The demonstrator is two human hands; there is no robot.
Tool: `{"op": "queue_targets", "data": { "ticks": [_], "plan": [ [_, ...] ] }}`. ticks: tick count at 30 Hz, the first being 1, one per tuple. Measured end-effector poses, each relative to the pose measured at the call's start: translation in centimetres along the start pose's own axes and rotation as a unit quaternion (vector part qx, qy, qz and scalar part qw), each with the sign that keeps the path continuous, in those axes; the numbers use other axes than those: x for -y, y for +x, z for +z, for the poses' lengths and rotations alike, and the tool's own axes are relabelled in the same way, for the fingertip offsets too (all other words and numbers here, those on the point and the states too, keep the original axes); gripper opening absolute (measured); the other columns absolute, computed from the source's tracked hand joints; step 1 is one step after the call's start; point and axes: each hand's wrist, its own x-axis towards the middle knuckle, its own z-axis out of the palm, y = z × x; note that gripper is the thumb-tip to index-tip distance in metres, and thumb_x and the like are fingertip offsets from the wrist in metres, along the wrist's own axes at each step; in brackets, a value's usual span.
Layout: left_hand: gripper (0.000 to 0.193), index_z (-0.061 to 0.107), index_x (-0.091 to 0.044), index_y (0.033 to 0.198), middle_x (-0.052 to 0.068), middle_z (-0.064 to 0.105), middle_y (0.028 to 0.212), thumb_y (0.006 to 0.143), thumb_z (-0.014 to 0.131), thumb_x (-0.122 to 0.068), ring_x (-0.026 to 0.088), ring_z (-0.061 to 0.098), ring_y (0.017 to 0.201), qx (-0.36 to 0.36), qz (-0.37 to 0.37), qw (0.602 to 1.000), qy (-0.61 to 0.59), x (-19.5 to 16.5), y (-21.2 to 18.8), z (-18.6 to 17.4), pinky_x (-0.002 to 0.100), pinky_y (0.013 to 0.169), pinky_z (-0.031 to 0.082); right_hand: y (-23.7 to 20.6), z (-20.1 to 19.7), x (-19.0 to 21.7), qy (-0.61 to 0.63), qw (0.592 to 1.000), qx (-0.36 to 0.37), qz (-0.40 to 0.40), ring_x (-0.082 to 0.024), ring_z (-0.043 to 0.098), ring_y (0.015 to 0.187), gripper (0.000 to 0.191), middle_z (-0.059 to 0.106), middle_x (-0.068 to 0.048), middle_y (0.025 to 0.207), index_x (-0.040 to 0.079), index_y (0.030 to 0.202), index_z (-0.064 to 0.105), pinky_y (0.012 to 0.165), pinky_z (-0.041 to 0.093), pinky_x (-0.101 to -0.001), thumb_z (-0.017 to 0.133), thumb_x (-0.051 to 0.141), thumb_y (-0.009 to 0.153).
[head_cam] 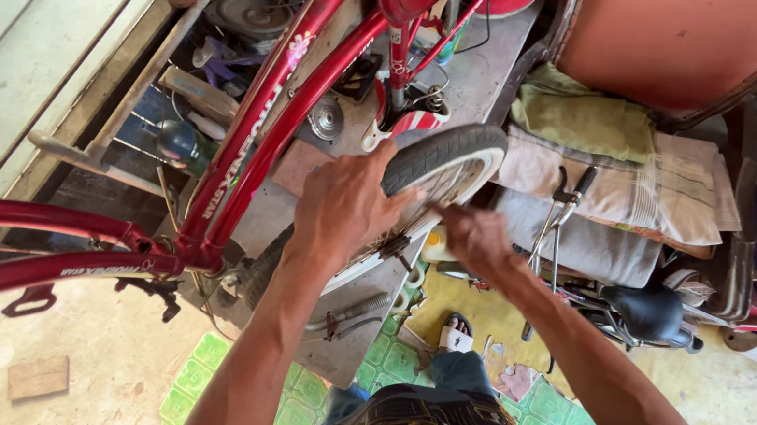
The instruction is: The person works on the front wheel of a red bicycle, using a small hand tool on the wheel hub and spokes while steadying the wheel with the other hand. They then pull and reposition the tire against the rim, working around the wheel before resuming work on the spokes.
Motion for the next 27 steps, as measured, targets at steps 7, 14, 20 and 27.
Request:
{"op": "queue_targets", "data": {
  "ticks": [7,14,20,27],
  "plan": [
    [0.056,0.058,-0.01,0.123,0.023,0.073,0.09,0.087,0.074,-0.049,0.042,0.072,0.088,-0.005,-0.089,0.996,-0.023,-0.4,1.7,-0.3,0.053,0.077,0.057,-2.6,1.1,5.2,0.112,0.974,-0.174,-0.086,-0.019,0.054,0.056,0.024,0.059,-0.005,0.071,0.015,0.096,0.063,0.049,0.044,-0.0372,0.063,0.0,0.078],
    [0.058,0.057,-0.006,0.125,0.025,0.072,0.099,0.088,0.075,-0.048,0.044,0.072,0.093,-0.021,-0.09,0.996,-0.014,-1.0,3.0,0.7,0.053,0.078,0.058,-3.1,4.2,10.3,0.127,0.965,-0.22,-0.063,-0.021,0.057,0.05,0.043,0.066,-0.006,0.073,0.01,0.126,0.071,0.045,0.047,-0.0373,0.069,-0.003,0.085],
    [0.062,0.057,-0.006,0.128,0.025,0.072,0.102,0.086,0.076,-0.048,0.044,0.071,0.095,-0.041,-0.081,0.996,-0.011,-0.8,3.8,1.6,0.052,0.08,0.057,-2.8,6.3,11.8,0.1,0.975,-0.196,-0.015,-0.021,0.057,0.05,0.052,0.063,-0.006,0.069,0.011,0.133,0.069,0.046,0.048,-0.0385,0.069,-0.003,0.083],
    [0.064,0.056,-0.007,0.129,0.024,0.071,0.104,0.085,0.076,-0.049,0.043,0.071,0.095,-0.032,-0.1,0.994,-0.028,0.3,4.6,0.0,0.052,0.081,0.057,-3.1,8.1,12.3,0.157,0.974,-0.165,0.013,-0.015,0.056,0.048,0.063,0.065,-0.003,0.07,0.013,0.139,0.066,0.042,0.049,-0.0354,0.065,-0.003,0.078]
  ]
}}
